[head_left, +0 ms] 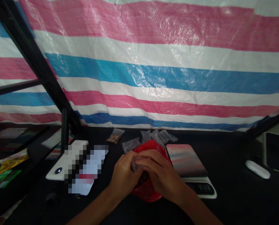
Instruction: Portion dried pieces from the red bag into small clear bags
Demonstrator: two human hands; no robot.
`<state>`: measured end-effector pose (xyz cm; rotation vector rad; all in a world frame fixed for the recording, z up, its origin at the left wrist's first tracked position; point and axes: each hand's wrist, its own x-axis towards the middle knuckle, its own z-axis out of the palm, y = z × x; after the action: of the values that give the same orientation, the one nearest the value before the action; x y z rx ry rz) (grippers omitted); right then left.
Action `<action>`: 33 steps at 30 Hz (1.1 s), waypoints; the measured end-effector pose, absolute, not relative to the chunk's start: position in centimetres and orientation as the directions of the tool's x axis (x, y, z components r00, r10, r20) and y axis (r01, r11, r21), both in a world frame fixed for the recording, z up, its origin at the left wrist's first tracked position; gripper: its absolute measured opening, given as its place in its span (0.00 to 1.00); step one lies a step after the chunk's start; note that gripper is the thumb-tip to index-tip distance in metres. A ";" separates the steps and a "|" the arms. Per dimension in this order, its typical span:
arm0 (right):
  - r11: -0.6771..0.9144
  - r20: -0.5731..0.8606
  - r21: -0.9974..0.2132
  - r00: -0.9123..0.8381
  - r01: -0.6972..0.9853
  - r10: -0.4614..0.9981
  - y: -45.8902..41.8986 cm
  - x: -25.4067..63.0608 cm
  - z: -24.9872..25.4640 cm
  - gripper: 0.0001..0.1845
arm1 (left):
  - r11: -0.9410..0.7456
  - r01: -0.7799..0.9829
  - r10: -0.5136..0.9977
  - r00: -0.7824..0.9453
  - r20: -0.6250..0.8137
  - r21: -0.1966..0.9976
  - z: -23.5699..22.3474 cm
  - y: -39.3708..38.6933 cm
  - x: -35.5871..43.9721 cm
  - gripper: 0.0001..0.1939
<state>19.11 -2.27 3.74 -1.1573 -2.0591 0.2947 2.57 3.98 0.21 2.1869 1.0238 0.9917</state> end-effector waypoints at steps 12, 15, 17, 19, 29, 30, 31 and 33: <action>0.407 0.478 -0.458 -0.167 0.791 0.862 -1.2 21.3 3.2 0.11 | -0.414 0.619 0.908 0.332 0.255 0.668 0.8 4.7 2.6 0.07; 0.361 0.383 -0.474 -0.181 0.803 0.906 -1.1 22.3 3.8 0.12 | -0.360 0.660 0.932 0.288 0.221 0.659 1.1 4.9 2.4 0.07; 0.325 0.327 -0.473 -0.179 0.819 0.928 -1.1 22.8 4.2 0.13 | -0.351 0.681 0.936 0.270 0.225 0.643 1.1 4.9 2.3 0.07; 0.296 0.306 -0.480 -0.159 0.825 0.939 -1.1 23.1 4.3 0.14 | -0.350 0.692 0.937 0.252 0.242 0.632 1.0 4.9 2.3 0.06; 0.287 0.302 -0.553 -0.133 0.782 0.944 -1.1 22.6 3.7 0.13 | -0.164 0.833 0.985 0.112 0.129 0.528 4.3 3.1 1.0 0.08; 0.291 0.303 -0.563 -0.134 0.774 0.944 -1.1 22.6 3.8 0.13 | -0.112 0.840 0.993 0.081 0.081 0.531 4.5 1.8 0.7 0.09; 0.295 0.302 -0.573 -0.138 0.765 0.943 -1.1 22.6 3.8 0.12 | -0.057 0.827 0.998 0.047 0.033 0.559 4.4 0.3 0.4 0.10; 0.306 0.302 -0.587 -0.149 0.749 0.942 -1.0 22.6 3.8 0.12 | 0.065 0.756 0.997 -0.020 -0.076 0.652 3.5 -2.8 0.4 0.12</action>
<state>22.58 -1.05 3.85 -1.4968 -1.9529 0.3970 0.43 -2.77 3.50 1.7415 1.8282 0.6035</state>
